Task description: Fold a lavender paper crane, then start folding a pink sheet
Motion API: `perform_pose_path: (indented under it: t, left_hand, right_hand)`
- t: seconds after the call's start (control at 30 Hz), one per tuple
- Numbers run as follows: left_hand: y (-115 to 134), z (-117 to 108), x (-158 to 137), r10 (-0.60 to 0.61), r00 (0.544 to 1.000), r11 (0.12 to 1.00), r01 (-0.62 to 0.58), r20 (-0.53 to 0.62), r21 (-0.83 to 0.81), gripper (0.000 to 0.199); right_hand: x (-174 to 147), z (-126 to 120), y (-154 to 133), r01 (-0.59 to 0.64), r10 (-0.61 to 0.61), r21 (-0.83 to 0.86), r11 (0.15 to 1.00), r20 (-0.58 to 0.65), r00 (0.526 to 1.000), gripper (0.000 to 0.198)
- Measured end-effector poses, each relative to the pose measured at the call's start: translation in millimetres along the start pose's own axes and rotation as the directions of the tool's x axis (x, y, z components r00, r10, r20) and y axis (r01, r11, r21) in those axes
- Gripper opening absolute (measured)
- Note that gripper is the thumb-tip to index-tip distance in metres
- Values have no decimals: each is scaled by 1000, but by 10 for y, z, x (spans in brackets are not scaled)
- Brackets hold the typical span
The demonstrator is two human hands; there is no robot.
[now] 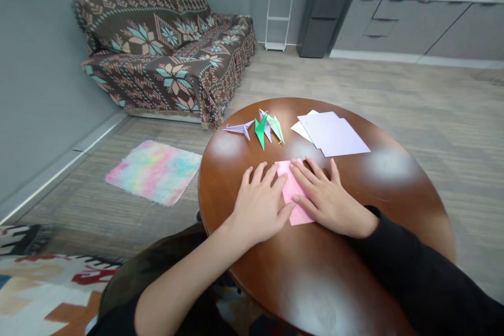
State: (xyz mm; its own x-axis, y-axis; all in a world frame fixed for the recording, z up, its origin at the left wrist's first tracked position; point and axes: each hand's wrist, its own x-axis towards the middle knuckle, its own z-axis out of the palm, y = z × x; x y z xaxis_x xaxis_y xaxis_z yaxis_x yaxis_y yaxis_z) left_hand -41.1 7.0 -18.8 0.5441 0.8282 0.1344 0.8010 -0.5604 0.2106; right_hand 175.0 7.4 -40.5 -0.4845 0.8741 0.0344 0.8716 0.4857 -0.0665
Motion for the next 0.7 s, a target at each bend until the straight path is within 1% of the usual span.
perform_pose_path:
  t: [0.33, 0.43, 0.57, 0.7]
  left_hand:
    - [-50, 1, 9, 19, 1000, 999, -18, 8, -47, 59]
    - [-80, -12, 14, 20, 1000, 996, -18, 22, -83, 54]
    - [-93, -10, 32, -11, 1000, 993, 14, 24, -118, 51]
    - [-87, 1, 55, -34, 999, 992, 34, 8, -124, 48]
  right_hand:
    - [-6, 5, 7, 14, -14, 13, 1000, -17, 1000, 73]
    - [-2, 5, 11, 21, -21, 14, 1000, -13, 1000, 73]
    - [11, -16, -6, 1, -1, 18, 1000, 11, 1000, 71]
    - [20, -41, -38, -10, 10, 42, 999, -1, 1000, 69]
